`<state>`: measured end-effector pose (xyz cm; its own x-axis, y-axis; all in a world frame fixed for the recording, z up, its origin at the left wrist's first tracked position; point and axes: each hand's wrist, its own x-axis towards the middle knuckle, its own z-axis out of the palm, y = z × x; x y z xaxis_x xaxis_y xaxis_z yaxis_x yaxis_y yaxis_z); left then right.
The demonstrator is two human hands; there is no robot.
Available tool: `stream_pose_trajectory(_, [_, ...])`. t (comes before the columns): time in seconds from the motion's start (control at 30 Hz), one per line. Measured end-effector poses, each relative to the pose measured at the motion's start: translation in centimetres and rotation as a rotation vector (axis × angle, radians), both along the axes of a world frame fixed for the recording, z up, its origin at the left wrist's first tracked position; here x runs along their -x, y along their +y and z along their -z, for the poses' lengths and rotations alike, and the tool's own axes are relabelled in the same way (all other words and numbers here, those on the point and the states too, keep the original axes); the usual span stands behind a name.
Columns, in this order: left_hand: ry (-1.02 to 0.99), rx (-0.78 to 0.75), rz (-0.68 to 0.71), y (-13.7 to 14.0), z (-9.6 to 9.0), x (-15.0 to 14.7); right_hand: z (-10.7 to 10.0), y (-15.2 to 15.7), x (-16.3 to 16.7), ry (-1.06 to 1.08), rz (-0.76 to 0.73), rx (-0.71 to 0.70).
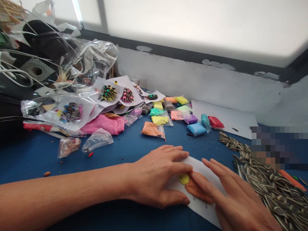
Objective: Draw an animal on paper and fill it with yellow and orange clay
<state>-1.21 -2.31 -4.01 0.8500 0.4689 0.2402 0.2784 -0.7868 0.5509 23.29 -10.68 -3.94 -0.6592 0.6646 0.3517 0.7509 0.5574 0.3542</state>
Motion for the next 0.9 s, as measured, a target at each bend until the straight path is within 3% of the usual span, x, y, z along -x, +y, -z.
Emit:
stream_pose_trajectory(0.37, [0.017,0.001,0.001,0.0,0.0,-0.1,0.3,0.1,0.2,0.205,0.045,0.069])
stream_pose_trajectory(0.6, [0.014,-0.003,0.000,0.0,0.0,-0.1,-0.3,0.4,1.2,0.085,0.044,0.062])
stream_pose_trajectory(0.9, [0.018,-0.018,0.006,0.0,0.2,-0.1,-1.3,0.2,1.7,0.231,0.091,0.072])
